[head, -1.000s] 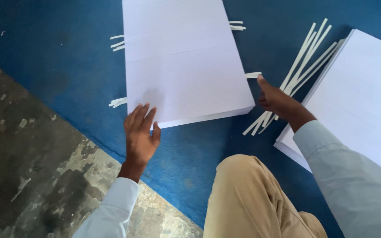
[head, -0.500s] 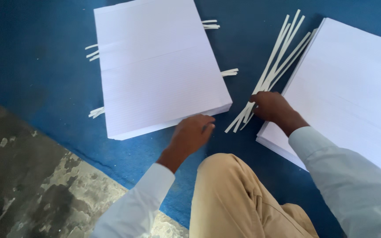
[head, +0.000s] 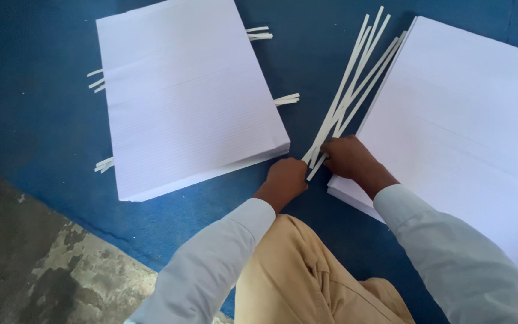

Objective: The person folds a stack of lined paper in half, aligns the edges, and places the folded stack on the floor. They then position two white plastic strips across the folded edge and press them into place.

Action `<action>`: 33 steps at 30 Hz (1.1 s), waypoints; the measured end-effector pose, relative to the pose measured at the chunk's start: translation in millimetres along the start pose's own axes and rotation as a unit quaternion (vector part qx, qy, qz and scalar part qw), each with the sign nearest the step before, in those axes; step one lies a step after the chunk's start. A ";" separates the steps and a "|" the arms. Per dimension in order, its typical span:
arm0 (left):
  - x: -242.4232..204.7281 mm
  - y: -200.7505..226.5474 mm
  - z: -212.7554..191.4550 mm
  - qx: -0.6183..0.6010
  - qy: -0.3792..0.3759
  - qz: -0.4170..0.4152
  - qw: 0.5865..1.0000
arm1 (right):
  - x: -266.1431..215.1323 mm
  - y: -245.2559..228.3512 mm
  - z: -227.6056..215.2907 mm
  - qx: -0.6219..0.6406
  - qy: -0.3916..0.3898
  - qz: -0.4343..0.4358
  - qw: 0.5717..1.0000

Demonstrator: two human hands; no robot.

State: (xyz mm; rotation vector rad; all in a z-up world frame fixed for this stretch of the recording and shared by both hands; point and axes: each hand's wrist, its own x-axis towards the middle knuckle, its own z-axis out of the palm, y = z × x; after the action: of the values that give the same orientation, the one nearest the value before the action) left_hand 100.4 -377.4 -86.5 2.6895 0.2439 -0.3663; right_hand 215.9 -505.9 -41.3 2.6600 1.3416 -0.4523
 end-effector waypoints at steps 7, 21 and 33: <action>17.2 13.8 2.1 0.022 0.009 0.048 0.999 | 0.1 4.7 4.3 0.038 0.008 0.002 0.999; 25.9 2.1 28.4 0.021 0.067 0.092 0.993 | 2.0 -1.2 4.5 0.012 -0.005 0.015 1.000; 25.5 1.9 27.8 0.014 0.094 0.092 0.991 | 6.5 6.1 13.4 0.046 0.008 0.010 0.999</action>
State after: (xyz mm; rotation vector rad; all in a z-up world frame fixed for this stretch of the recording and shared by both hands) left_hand 119.0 -387.9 -117.7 2.7472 0.0429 -0.0619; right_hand 221.7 -507.9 -56.2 2.7548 1.3273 -0.5045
